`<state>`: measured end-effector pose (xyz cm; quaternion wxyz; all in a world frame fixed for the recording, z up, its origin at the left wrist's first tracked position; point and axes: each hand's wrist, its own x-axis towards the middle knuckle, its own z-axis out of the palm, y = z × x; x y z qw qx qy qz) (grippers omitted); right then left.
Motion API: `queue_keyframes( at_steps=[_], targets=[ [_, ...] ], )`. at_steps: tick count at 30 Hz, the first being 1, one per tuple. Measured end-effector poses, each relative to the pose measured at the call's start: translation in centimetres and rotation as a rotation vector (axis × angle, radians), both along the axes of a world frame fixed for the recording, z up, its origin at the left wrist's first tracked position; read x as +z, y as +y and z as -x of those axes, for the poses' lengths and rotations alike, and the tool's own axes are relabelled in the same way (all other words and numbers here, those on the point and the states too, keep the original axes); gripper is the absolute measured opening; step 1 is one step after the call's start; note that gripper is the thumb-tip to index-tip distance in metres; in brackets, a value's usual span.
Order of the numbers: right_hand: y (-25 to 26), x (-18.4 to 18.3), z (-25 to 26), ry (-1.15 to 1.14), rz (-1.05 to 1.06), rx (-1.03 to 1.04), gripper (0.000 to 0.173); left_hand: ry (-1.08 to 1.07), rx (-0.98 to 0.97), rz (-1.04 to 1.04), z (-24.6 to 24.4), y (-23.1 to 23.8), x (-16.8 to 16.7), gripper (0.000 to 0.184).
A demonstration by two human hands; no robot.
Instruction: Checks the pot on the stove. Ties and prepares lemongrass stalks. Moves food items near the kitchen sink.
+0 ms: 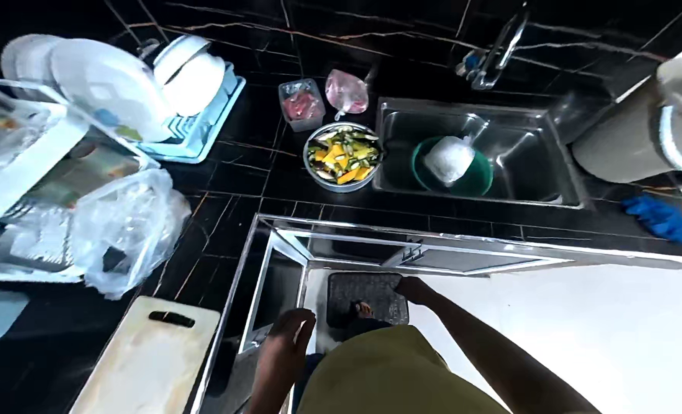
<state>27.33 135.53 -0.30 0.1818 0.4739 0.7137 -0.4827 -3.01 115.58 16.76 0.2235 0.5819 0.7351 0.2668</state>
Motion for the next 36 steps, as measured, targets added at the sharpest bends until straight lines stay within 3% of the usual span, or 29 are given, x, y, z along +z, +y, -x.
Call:
queue_keyframes(
  at_steps=[3,6,14,21,26,29,34,36],
  targets=[
    [2.4,4.9,2.0,0.15,0.089,-0.06,0.041,-0.02,0.003,-0.006,-1.1,3.4,0.9,0.024],
    [4.2,8.8,4.6,0.399,0.143,-0.217,0.037,-0.04,-0.01,0.01,-1.1,5.3,-0.2,0.026],
    [13.9,16.9,10.8,0.621,-0.425,-0.389,0.027,-0.072,0.008,-0.005,4.4,13.5,-2.2,0.024],
    [28.7,23.0,18.5,0.466,-0.678,-0.336,0.029,-0.1,0.043,-0.154,10.5,24.9,-2.3,0.025],
    [40.4,20.7,27.5,0.31,-0.781,-0.289,0.029,-0.12,0.084,-0.158,13.8,27.9,-3.3,0.022],
    [47.0,18.5,29.9,0.114,-0.765,-0.383,0.044,-0.137,0.091,-0.127,15.7,27.5,-4.1,0.023],
    [52.2,13.7,31.4,-0.12,-0.668,-0.294,0.124,-0.131,0.152,-0.063,18.7,26.6,-4.8,0.021],
    [52.7,12.2,32.5,-0.216,-0.707,-0.304,0.129,-0.131,0.165,-0.064,19.4,26.5,-5.3,0.021]
  ],
)
